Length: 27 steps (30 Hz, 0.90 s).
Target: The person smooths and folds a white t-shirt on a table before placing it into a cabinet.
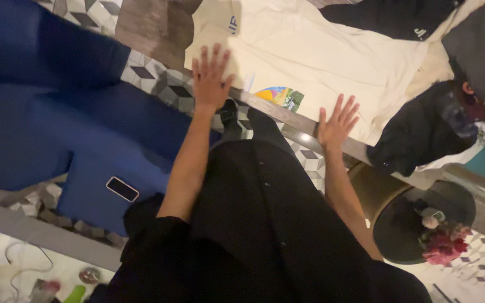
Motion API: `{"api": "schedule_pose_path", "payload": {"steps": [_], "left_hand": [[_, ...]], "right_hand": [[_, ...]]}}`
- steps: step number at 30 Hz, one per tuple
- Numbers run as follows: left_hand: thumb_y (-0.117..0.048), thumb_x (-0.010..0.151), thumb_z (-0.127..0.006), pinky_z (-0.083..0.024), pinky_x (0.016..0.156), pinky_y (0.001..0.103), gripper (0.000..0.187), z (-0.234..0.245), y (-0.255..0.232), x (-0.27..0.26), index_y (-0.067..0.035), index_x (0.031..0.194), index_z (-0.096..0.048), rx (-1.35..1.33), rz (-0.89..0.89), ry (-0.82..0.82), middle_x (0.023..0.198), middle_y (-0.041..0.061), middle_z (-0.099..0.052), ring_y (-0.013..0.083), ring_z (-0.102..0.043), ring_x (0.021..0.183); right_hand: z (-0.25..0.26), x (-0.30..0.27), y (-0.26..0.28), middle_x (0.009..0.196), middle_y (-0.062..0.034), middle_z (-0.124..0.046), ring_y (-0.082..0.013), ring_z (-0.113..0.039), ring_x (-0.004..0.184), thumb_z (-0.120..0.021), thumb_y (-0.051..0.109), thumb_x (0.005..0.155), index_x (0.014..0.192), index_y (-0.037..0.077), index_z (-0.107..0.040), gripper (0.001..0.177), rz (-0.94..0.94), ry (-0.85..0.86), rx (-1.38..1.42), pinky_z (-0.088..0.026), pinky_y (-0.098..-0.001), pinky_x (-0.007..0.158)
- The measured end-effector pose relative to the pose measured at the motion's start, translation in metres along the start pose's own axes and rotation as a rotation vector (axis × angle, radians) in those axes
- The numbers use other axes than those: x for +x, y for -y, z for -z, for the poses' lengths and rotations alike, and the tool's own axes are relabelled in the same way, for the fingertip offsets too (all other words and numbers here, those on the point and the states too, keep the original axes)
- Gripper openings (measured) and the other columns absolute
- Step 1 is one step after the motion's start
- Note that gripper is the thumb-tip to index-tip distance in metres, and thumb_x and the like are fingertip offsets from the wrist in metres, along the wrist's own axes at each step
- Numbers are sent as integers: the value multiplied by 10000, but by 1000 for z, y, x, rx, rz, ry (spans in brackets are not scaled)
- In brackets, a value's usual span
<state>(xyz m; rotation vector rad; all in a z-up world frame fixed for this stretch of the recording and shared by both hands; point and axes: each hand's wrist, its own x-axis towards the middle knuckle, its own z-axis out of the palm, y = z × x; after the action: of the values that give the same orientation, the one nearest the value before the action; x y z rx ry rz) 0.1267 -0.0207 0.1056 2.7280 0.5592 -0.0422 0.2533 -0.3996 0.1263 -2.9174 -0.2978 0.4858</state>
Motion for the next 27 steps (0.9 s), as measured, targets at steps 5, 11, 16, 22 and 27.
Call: {"api": "schedule_pose_path", "payload": {"steps": [5,11,16,22,27], "left_hand": [[-493,1121,-431,-11,1242,662,601,15,26,-15,-352,1663,-212,105,93,85,1744,-24,-139,240,-79,1615],[-452,1109,-478,-47,1234,677,784,0,82,-29,26,1645,-164,-13,244,-119,1739,179,-185,408,-90,1604],[-384,1045,-611,-203,1195,648,816,-3,103,-12,23,1627,-209,34,325,-231,1680,220,-255,428,-199,1561],[-206,884,-739,-324,1084,623,781,26,68,62,-8,1520,-330,-83,410,-154,1537,264,-376,443,-323,1430],[-166,916,-746,-319,1097,625,683,21,34,131,-8,1477,-392,-56,257,-105,1517,271,-404,462,-354,1411]], "right_hand": [[1,-36,-37,1748,-136,-1,-390,34,1598,-302,606,1082,1693,176,-124,768,-142,26,-62,-11,-586,1270],[-3,-50,-69,1713,-178,-225,-361,-168,1591,-470,551,1055,1621,66,-272,771,-279,-136,-89,-176,-599,1228],[25,-24,-68,1472,-220,-477,-401,-447,1349,-724,297,958,1501,21,-439,673,-203,-408,-60,-411,-565,1036],[81,52,-77,1450,-225,-465,-422,-526,1273,-774,233,931,1549,35,-384,757,-85,-379,-57,-511,-512,931],[114,121,-91,1538,-218,-419,-426,-628,1163,-758,227,962,1593,38,-340,780,37,-304,-82,-549,-510,847]]}}
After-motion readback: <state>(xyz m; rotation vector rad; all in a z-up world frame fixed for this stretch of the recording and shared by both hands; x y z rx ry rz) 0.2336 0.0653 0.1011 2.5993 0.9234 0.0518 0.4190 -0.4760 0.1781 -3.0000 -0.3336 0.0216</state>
